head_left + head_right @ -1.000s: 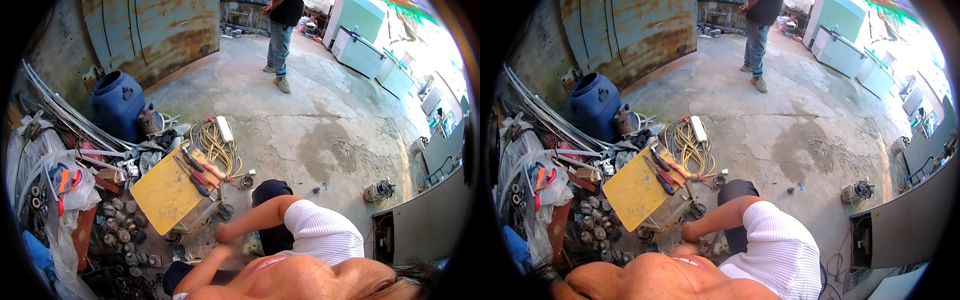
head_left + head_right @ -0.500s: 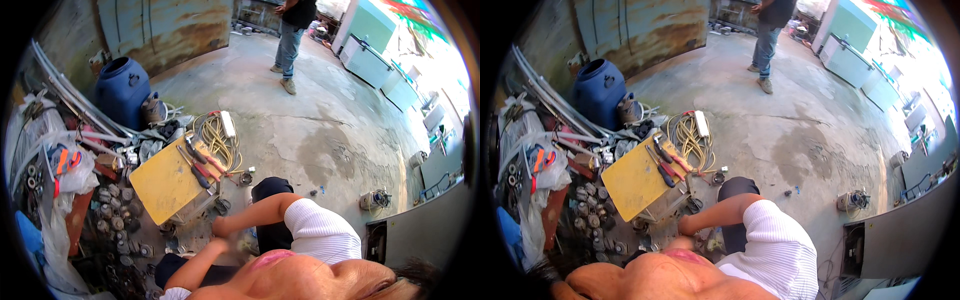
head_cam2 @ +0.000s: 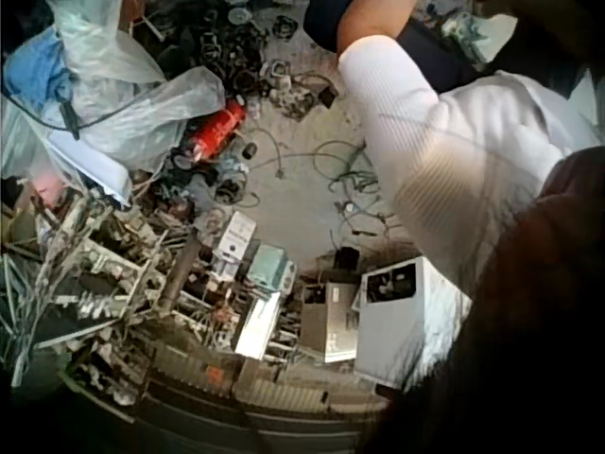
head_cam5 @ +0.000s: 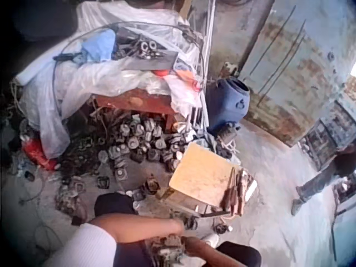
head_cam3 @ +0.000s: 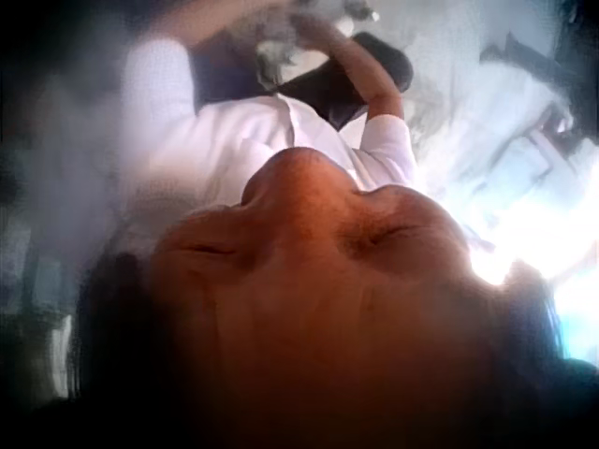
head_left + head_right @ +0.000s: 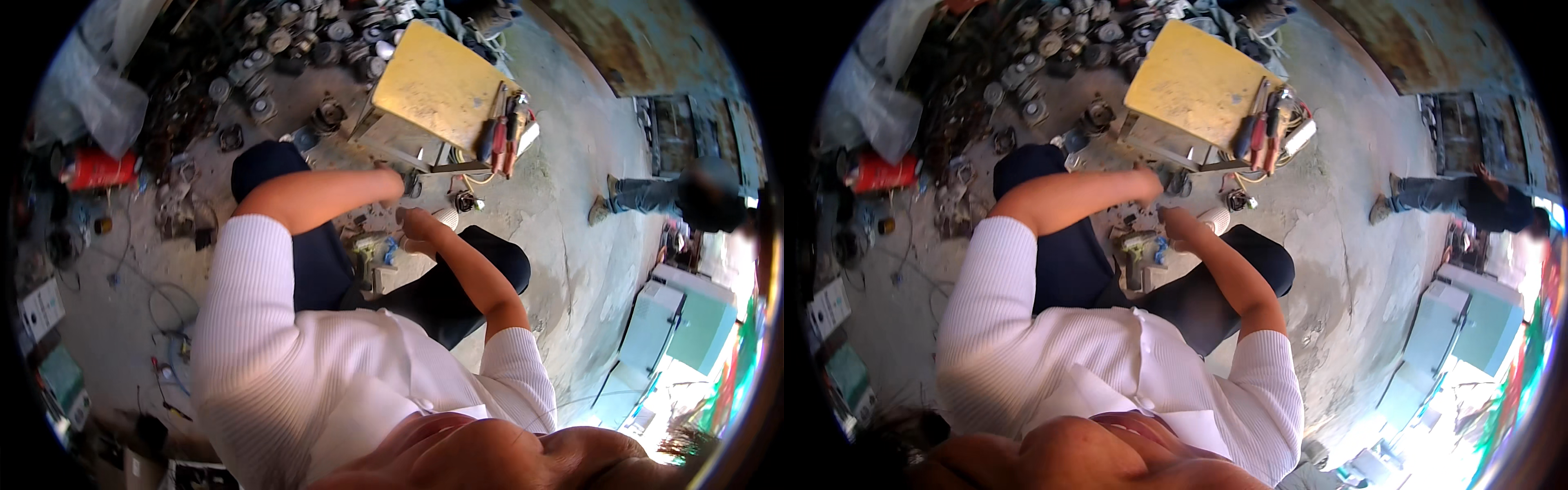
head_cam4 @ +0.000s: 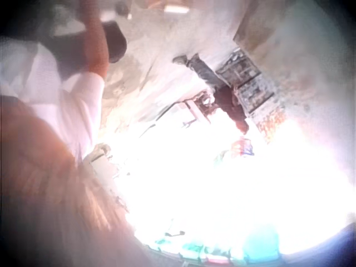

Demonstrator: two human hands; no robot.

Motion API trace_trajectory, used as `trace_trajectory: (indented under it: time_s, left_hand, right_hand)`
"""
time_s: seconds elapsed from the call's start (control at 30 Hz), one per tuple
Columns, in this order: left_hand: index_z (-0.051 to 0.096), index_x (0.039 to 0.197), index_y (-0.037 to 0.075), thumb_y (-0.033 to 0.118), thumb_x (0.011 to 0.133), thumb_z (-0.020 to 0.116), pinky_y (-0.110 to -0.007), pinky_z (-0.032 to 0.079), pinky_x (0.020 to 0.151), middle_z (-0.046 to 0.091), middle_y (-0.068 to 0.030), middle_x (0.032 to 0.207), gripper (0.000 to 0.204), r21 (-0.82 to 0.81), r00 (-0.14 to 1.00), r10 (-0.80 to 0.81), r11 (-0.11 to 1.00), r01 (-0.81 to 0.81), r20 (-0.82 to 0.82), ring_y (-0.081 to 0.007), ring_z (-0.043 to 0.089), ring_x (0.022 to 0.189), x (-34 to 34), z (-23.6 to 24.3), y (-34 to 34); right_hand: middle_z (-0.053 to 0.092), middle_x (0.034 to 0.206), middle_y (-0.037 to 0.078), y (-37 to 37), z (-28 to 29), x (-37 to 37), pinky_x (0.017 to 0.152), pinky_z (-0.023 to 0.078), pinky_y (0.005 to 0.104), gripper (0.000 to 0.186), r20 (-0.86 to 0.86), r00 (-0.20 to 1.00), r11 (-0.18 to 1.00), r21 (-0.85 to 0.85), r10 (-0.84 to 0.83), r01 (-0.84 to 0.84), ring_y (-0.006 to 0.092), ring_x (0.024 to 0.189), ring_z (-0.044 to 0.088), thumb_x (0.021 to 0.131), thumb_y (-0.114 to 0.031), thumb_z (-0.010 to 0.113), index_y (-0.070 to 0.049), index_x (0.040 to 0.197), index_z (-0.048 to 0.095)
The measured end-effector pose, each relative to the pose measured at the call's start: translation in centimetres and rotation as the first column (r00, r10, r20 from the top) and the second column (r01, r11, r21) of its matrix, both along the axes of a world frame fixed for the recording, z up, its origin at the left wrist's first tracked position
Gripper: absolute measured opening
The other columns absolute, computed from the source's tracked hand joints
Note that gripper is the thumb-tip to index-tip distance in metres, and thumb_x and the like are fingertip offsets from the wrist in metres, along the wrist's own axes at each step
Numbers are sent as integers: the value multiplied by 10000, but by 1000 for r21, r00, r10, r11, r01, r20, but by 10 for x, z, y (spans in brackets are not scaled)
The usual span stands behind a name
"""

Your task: The person disassembles an electric motor by removing screws from the housing with a socket wrench and then pulling the internal rotor assembly out of the casing by hand.

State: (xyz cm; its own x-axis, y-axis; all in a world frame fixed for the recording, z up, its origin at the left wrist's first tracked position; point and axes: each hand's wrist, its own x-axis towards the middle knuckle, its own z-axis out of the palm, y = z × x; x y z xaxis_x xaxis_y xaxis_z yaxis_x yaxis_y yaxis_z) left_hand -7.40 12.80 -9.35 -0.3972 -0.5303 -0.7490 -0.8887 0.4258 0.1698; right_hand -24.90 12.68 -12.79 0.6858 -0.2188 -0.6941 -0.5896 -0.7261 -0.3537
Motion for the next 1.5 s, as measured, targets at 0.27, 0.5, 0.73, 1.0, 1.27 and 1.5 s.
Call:
trace_trajectory:
  time_s: [0.27, 0.5, 0.73, 1.0, 1.27, 1.5]
  left_hand:
    - [610, 1285, 89, 415, 921, 619, -618, 445, 864, 604, -113, 1255, 489, 269, 991, -8, 963, -28, 134, -345, 573, 1093, 32, -43, 31]
    - [664, 1163, 45, 423, 920, 617, -493, 472, 808, 628, -148, 1135, 452, 247, 954, 298, 928, -278, -45, -342, 600, 971, 34, -96, 81]
    - [463, 1422, 79, 472, 882, 641, -456, 458, 958, 549, -169, 1350, 691, 272, 911, 376, 906, -323, -169, -342, 542, 1210, 11, -97, 101]
    - [546, 1344, 71, 464, 830, 682, -456, 469, 943, 604, -190, 1263, 661, 236, 845, 490, 865, -442, -215, -351, 578, 1161, 8, -110, 126]
    - [467, 1414, 78, 455, 884, 650, -491, 475, 908, 557, -191, 1318, 676, 282, 825, 537, 831, -480, -175, -358, 565, 1158, 7, -116, 116]
    - [568, 1342, 133, 548, 839, 668, -478, 476, 922, 563, -157, 1333, 660, 495, 826, 544, 763, -414, -148, -330, 569, 1161, 30, -122, 89]
  right_hand:
    - [562, 1253, 182, 14, 111, -15, 951, 474, 436, 475, 328, 938, 993, -1, -111, 118, 373, 1128, 568, 789, -144, 690, -96, 1245, 563]
    - [626, 1153, 123, -24, 213, -79, 879, 498, 390, 322, 808, 587, 711, -439, 45, 550, 311, 1010, 626, 827, 25, 631, -58, 1138, 614]
    - [538, 1218, 147, -31, 229, -151, 883, 485, 366, 390, 900, 424, 334, -431, 99, 838, 258, 988, 601, 885, 4, 604, -19, 1263, 511]
    - [541, 1189, 158, -16, 188, -168, 897, 460, 396, 414, 913, 407, 284, -389, -4, 876, 283, 1008, 568, 865, -43, 642, -10, 1247, 487]
    - [530, 1190, 151, -23, 180, -182, 900, 457, 397, 398, 924, 359, 253, -319, -130, 913, 267, 1006, 598, 904, -91, 626, -22, 1267, 480]
    - [523, 1195, 160, -12, 186, -180, 905, 455, 402, 402, 906, 372, 302, -304, -200, 903, 267, 1011, 592, 912, -105, 623, -13, 1275, 476]
